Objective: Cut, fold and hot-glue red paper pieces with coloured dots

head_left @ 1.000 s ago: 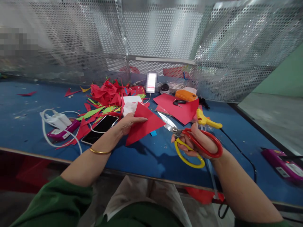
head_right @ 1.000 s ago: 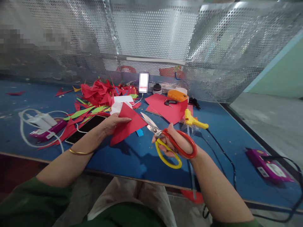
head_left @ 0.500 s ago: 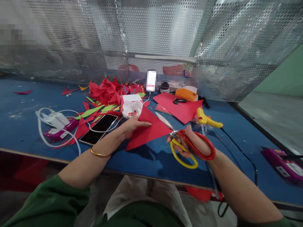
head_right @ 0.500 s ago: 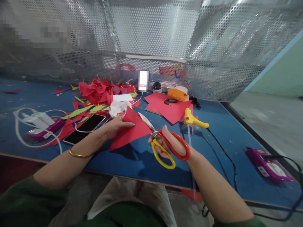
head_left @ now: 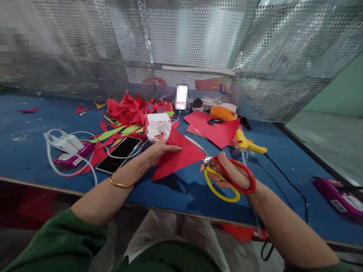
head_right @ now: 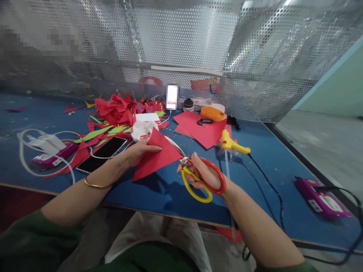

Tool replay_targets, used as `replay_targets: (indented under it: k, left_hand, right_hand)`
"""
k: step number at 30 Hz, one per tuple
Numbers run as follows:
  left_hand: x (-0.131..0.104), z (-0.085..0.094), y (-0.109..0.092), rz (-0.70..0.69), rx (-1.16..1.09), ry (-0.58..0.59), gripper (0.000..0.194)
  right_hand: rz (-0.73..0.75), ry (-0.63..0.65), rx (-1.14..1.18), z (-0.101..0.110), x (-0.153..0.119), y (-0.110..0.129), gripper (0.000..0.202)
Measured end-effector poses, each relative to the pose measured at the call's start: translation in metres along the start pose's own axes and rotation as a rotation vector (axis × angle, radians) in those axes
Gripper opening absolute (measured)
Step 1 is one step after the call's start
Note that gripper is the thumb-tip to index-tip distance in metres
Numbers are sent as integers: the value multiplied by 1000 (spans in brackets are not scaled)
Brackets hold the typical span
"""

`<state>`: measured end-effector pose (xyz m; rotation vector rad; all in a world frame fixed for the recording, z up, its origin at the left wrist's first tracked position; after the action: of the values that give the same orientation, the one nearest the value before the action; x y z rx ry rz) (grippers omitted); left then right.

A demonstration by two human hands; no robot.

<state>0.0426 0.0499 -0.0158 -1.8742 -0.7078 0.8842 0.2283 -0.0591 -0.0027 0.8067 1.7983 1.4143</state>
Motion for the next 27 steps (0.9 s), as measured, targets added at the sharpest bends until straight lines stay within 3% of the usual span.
replay_targets:
  k: [8,14,27]
  left_hand:
    - [-1,2,2,7,-30,-26,41]
    - [0,-1,3,19,-33,20,42]
    - [-2,-7,9,62,12,28,39]
  right_hand:
    - [16,9,-36,1,0,3,77]
    - [32,75,-177,6,0,-2,84]
    - [-31,25,-76,-1,5,-8,78]
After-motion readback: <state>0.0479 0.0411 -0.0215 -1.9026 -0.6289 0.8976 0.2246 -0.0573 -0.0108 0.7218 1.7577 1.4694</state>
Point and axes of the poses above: each hand's wrist, its own x-axis towards the middle knuckle, its own z-axis out of the back of the hand, y = z × x, the point moved 5 cm from there along x, towards the middle knuckle, and after that the axes turned 5 degrees about y, right-handed, at the moved point
